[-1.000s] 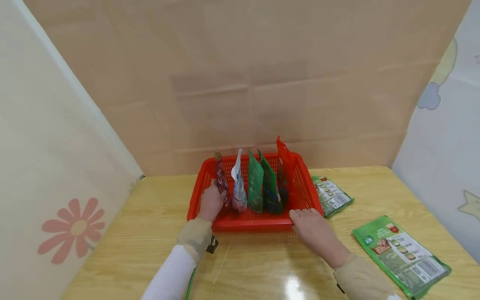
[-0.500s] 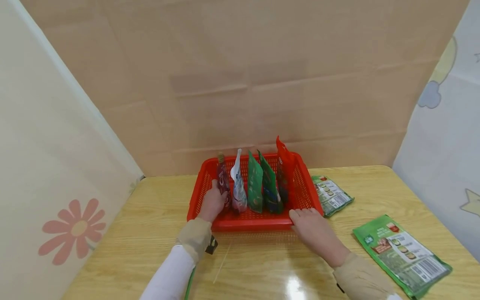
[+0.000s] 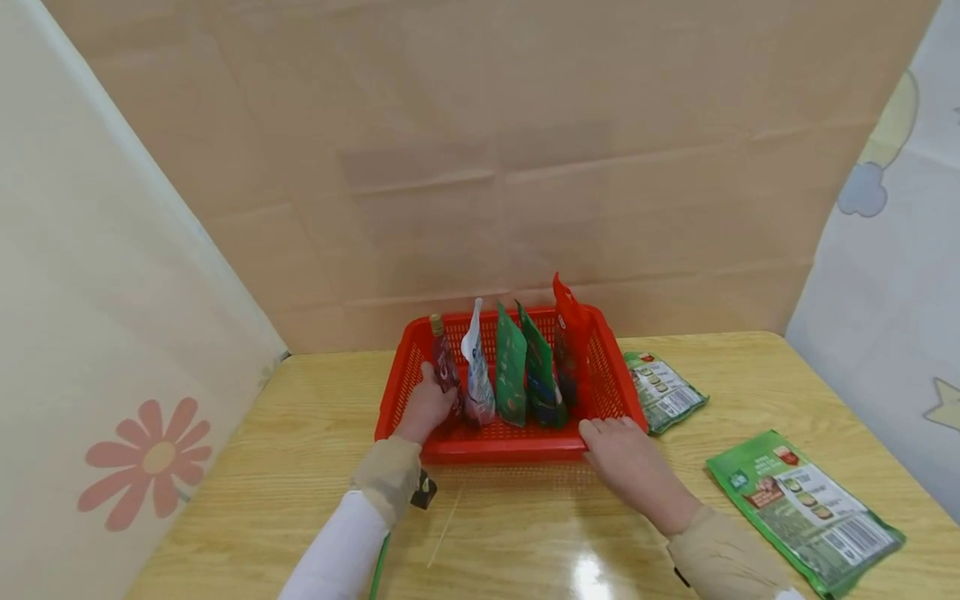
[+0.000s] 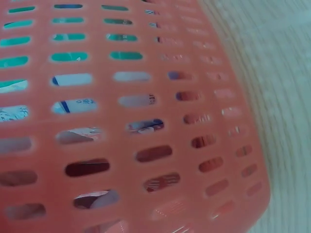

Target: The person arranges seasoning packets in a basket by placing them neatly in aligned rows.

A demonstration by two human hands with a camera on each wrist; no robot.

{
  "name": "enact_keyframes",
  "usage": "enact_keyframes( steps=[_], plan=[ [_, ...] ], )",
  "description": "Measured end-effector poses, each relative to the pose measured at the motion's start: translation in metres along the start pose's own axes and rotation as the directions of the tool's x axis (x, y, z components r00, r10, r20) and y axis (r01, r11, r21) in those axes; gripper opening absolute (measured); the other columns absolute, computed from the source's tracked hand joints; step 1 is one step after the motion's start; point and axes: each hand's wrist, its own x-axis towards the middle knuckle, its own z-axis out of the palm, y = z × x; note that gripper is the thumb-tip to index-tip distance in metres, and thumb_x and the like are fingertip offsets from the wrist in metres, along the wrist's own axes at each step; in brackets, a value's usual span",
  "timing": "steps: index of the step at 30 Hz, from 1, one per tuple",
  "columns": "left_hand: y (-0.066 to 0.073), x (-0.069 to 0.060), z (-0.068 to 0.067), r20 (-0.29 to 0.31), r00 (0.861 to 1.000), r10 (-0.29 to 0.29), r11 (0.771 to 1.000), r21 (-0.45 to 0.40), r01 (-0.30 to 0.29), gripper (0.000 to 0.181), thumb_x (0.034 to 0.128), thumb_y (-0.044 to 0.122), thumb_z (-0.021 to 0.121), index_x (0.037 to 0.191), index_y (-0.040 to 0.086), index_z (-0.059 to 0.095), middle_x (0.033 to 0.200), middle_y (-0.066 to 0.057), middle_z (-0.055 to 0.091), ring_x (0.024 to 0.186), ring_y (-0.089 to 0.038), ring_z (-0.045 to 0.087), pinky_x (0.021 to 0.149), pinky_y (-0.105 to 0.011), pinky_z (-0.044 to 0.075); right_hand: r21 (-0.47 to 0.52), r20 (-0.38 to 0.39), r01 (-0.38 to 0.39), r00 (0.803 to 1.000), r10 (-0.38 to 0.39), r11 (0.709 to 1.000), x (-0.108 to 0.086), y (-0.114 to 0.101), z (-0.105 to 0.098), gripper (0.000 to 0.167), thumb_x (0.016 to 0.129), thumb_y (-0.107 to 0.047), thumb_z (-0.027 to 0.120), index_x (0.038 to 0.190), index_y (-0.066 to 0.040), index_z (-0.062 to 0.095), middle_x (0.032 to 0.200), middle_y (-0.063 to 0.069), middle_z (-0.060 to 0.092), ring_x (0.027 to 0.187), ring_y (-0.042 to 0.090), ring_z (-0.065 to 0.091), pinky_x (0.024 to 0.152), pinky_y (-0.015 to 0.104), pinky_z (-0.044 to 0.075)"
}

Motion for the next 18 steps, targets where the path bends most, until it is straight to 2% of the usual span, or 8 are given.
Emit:
enact_keyframes(
  steps=[7, 14, 18],
  plan=[
    [0.0019, -0.0022, -0.0045, 0.014, 0.999, -0.053, 0.999, -0.007, 0.053, 0.038, 0.0885, 0.015, 0.061, 0.111, 0.003, 0.033, 0.072, -0.021, 0.062, 0.061, -0.032, 0.062, 0.051, -0.031, 0.042, 0.003, -0.012, 0.005, 1.000, -0.005, 1.000, 0.0002, -0.0007, -0.0006, 0.036, 0.072, -0.014, 0.081, 0.077, -0.015, 0.045, 0.064, -0.008, 0.048, 0.061, 0.012, 0.049, 0.065, 0.031, 0.040],
    [0.0016, -0.0042, -0.0070, 0.017, 1.000, -0.025, 1.000, 0.004, 0.025, 0.038, 0.0877, 0.014, 0.061, 0.112, 0.002, 0.035, 0.077, -0.025, 0.065, 0.062, -0.033, 0.061, 0.052, -0.033, 0.042, -0.003, -0.007, 0.006, 1.000, -0.006, 1.000, -0.0005, -0.0005, -0.0013, 0.036, 0.072, -0.014, 0.081, 0.077, -0.015, 0.046, 0.064, -0.008, 0.048, 0.062, 0.012, 0.049, 0.065, 0.031, 0.040],
    [0.0010, -0.0042, -0.0084, 0.014, 0.999, -0.044, 0.999, 0.002, 0.044, 0.042, 0.0858, 0.016, 0.062, 0.115, 0.001, 0.036, 0.081, -0.026, 0.066, 0.064, -0.033, 0.061, 0.053, -0.035, 0.042, -0.003, -0.019, 0.015, 1.000, -0.015, 1.000, -0.0002, -0.0003, 0.0001, 0.035, 0.072, -0.013, 0.080, 0.077, -0.014, 0.045, 0.063, -0.007, 0.049, 0.061, 0.012, 0.048, 0.064, 0.030, 0.039]
  ],
)
